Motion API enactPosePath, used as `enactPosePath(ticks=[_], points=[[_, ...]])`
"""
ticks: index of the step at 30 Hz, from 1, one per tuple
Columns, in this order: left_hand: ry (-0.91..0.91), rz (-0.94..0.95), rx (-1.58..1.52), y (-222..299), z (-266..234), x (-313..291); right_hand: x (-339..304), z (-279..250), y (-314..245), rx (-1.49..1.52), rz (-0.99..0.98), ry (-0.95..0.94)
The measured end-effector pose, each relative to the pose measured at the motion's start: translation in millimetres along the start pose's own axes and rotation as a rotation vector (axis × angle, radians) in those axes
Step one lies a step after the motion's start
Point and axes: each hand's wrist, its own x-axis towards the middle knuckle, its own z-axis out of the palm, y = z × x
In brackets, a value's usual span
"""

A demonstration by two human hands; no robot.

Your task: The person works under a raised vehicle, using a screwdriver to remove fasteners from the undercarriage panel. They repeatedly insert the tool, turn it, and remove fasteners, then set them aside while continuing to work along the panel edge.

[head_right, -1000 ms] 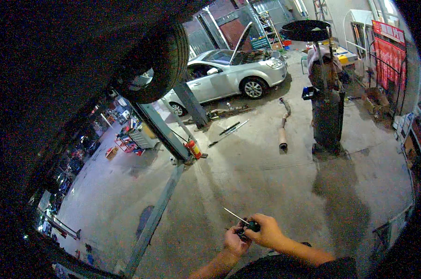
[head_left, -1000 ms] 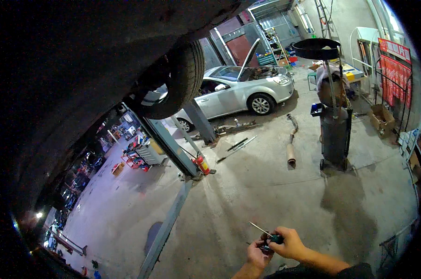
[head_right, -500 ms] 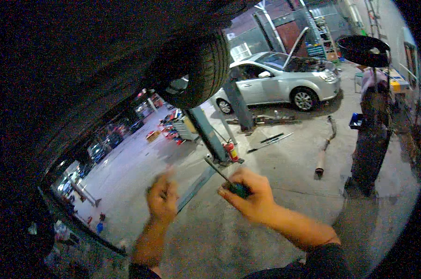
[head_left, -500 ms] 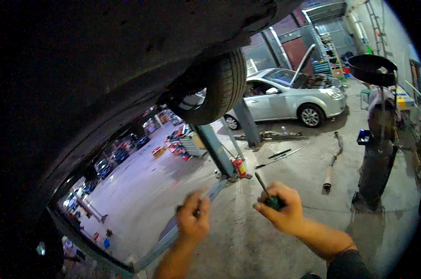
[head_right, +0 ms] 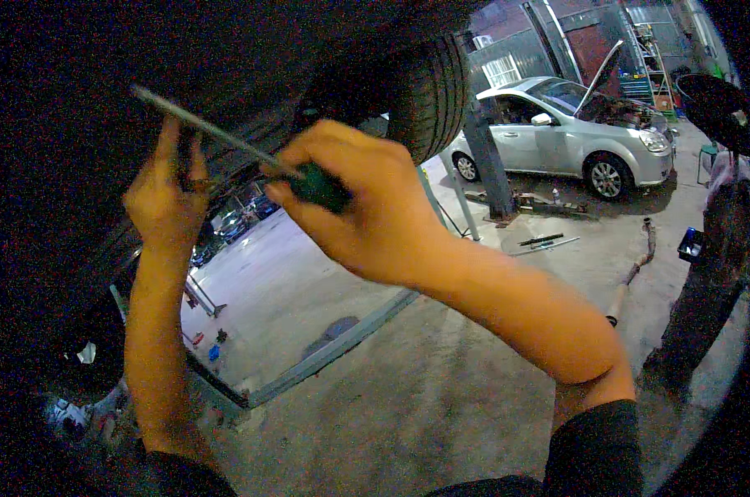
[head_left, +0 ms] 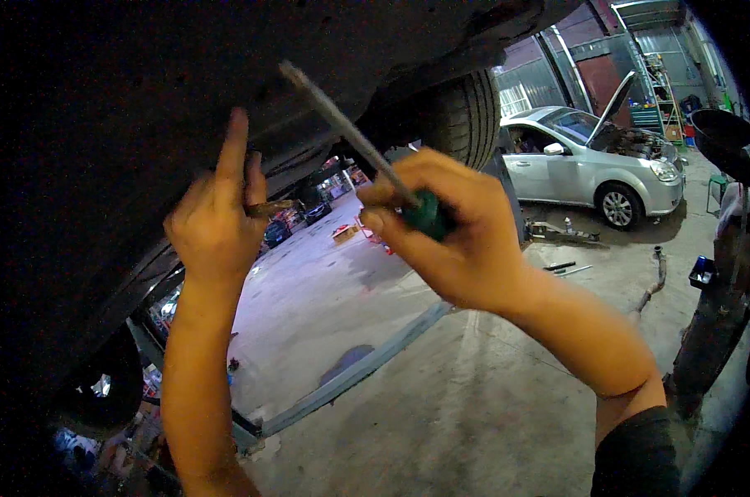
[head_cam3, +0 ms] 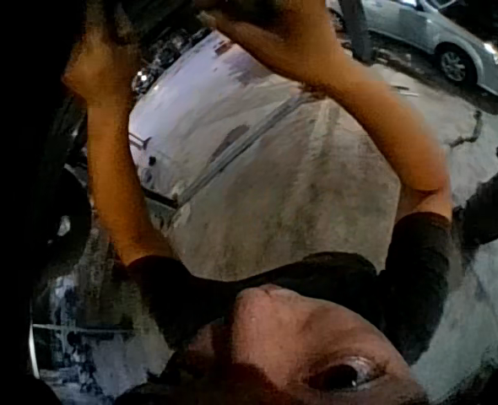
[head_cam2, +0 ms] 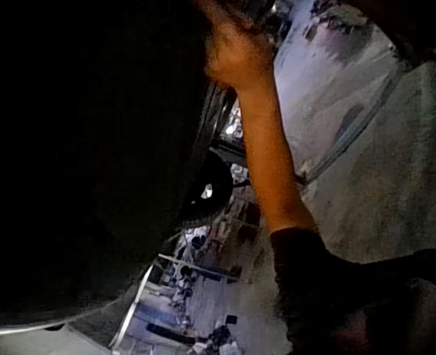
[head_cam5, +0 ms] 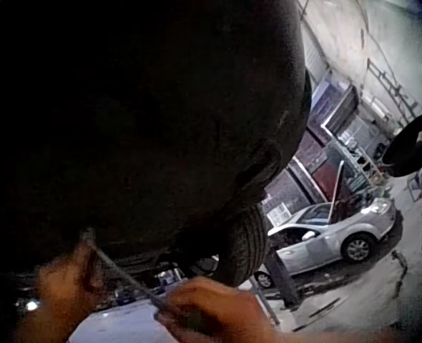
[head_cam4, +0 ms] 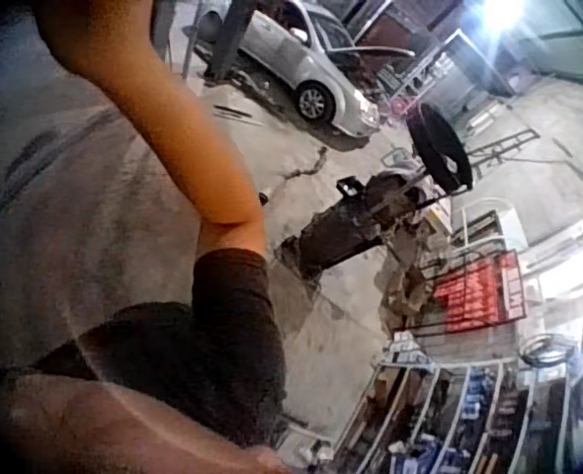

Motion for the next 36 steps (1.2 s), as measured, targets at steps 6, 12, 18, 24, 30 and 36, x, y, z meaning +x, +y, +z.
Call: enactPosePath(ticks=[6, 12, 18, 24, 30, 36], points=[[-0.019, 0.038, 0.068, -16.2, 9.0, -9.3, 46.1, 29.6, 15.0, 0.104, -0.013, 0.096], [0.029, 0.023, 0.035, -19.7, 17.0, -14.7, 75.6, 55.7, 33.0, 0.067, -0.031, 0.166], [0.115, 0.03, -0.023, -18.4, 19.3, -14.6, 86.0, 69.9, 46.9, 0.092, -0.006, 0.203], [0.124, -0.007, -0.018, -13.3, 15.0, -10.5, 85.5, 78.3, 54.9, 0.085, -0.016, 0.256], [0.153, -0.003, -0.04, -18.0, 18.1, -10.2, 86.4, 82.5, 45.2, 0.142, 0.076, 0.248], [0.158, -0.009, -0.091, -15.7, 17.5, -9.0, 91.1, 88.5, 60.2, 0.062, -0.147, 0.36]])
